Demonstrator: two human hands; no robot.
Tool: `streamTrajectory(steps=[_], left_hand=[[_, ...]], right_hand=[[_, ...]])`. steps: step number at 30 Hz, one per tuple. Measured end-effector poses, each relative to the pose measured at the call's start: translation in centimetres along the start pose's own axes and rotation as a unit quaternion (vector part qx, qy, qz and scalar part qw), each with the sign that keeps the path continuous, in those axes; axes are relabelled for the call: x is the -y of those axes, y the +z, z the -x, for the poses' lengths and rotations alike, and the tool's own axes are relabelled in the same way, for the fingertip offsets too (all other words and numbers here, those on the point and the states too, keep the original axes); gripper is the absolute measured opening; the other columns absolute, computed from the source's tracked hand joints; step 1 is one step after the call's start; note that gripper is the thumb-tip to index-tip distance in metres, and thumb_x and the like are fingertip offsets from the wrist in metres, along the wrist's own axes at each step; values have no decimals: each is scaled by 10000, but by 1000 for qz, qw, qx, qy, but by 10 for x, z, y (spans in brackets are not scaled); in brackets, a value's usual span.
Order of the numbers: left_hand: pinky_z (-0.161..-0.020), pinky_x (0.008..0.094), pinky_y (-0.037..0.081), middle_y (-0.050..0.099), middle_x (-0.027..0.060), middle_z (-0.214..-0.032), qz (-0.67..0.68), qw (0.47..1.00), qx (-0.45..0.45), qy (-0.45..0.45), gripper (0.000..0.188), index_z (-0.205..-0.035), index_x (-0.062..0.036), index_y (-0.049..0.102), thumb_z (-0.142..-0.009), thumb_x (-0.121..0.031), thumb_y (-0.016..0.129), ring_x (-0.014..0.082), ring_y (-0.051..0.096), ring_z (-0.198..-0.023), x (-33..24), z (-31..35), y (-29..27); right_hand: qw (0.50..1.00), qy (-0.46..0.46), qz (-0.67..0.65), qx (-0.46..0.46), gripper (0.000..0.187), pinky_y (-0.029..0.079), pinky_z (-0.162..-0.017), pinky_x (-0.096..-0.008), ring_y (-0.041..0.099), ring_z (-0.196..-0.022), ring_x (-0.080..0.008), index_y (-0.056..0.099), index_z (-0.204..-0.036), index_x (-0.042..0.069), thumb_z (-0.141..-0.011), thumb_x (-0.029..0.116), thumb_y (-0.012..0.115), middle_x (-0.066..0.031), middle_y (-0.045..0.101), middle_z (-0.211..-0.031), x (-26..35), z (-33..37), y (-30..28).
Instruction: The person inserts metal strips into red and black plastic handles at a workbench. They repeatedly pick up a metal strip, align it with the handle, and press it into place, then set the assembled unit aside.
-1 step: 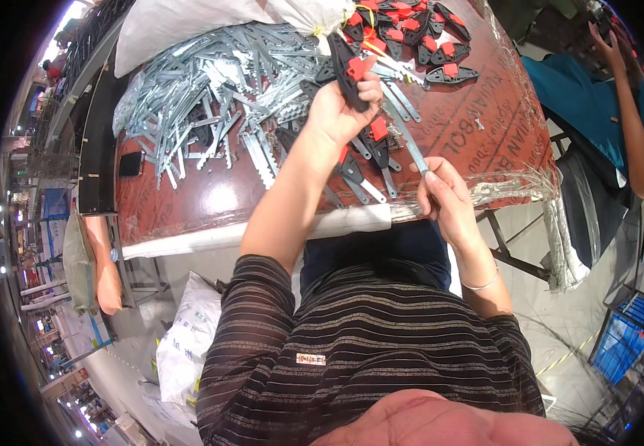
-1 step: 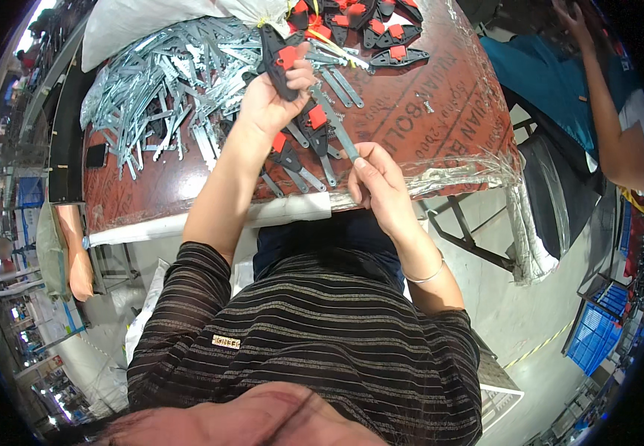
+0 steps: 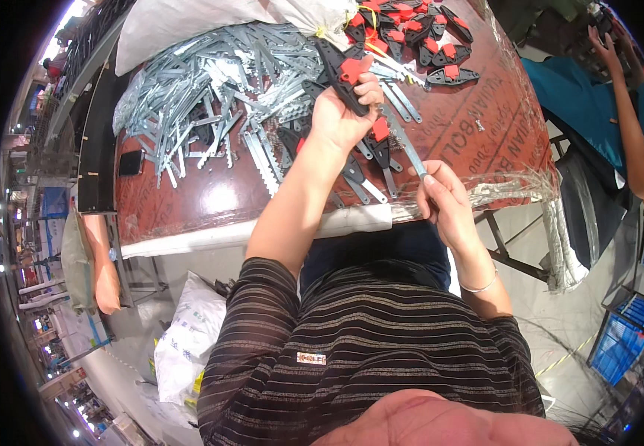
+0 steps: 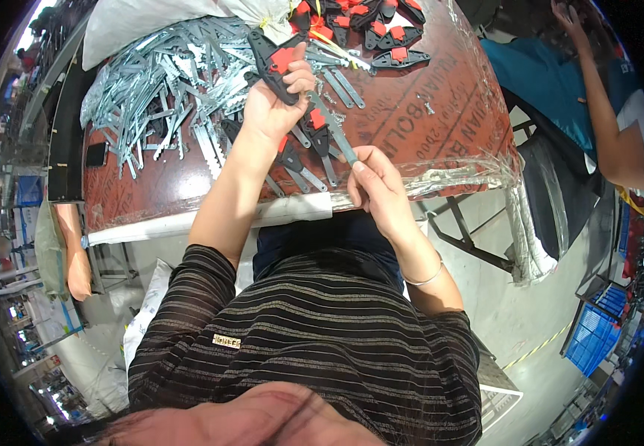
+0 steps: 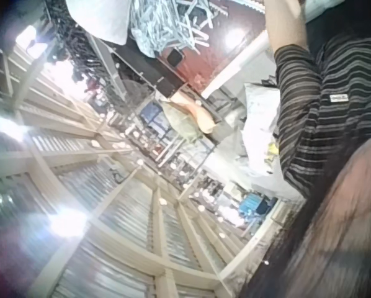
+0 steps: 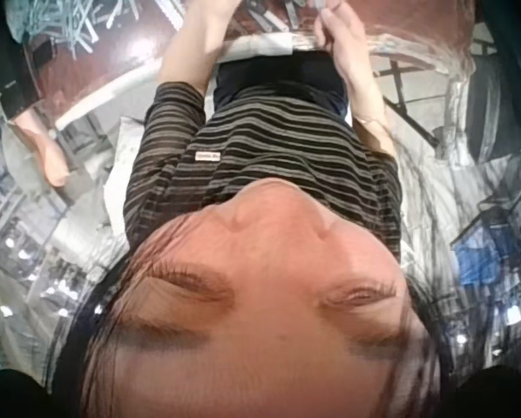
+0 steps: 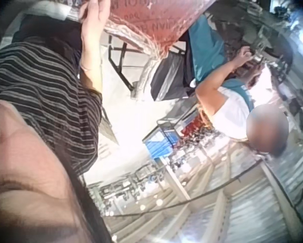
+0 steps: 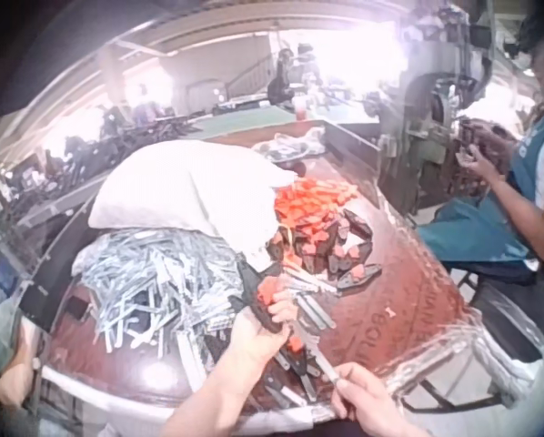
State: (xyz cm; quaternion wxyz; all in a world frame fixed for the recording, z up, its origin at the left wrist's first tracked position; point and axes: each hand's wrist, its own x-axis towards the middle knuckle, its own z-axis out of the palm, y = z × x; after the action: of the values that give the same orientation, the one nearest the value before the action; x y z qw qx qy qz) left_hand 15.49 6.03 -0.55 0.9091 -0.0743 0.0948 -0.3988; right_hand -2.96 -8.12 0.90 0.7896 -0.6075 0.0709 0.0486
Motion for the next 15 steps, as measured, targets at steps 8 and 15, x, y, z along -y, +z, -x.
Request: streamTrajectory(steps=[8,15], left_hand=[[-563,265,331,444,42,-797,-127,988,53,74,714,-1044,-45,551,-862,-676,270,159,383,-671,15,21,12],[-643,289,399,465,40,-767,-45,992,70,92,673,-918,-26,548,-860,-663,339,163,428,-692,15,19,8]], right_hand=[[1000,3,-21,22,202,242,-461,-190,338,-480,-47,499,-1023,19,-932,161,387,21,419,-558,-3,12,9],[1000,4,-14,25,197,245,-462,-195,331,-483,-51,499,-1018,-2,-929,131,384,27,397,-570,-1,17,11]])
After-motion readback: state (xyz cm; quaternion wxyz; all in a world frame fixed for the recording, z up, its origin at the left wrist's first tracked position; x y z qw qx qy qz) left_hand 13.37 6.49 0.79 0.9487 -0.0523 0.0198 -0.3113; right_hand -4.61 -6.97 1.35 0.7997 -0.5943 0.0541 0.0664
